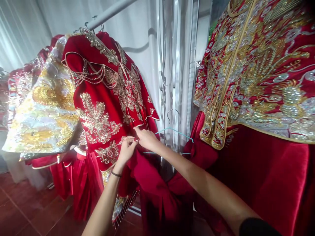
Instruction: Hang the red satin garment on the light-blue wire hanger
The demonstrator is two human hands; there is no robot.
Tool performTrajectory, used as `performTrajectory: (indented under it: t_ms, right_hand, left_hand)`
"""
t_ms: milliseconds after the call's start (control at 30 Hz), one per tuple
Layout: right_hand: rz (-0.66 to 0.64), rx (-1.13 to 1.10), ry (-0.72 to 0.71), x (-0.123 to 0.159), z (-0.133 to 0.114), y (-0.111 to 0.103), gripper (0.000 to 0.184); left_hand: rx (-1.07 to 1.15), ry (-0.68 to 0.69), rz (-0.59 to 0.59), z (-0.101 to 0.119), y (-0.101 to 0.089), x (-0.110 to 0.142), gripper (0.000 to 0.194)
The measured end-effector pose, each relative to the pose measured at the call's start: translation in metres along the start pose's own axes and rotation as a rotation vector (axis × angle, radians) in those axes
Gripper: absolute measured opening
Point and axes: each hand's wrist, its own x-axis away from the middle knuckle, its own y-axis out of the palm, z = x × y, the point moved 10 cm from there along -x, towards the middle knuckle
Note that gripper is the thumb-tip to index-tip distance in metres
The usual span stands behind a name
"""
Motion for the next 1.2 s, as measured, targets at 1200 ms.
performTrajectory:
  t_ms: [1200]
  right_hand:
    - [0.872,-0.396,0.804,0.361,0.202,0.098,0.036]
  left_hand:
    - [-0.142,-0.186,0.383,-0.151,0.062,0.18,0.054]
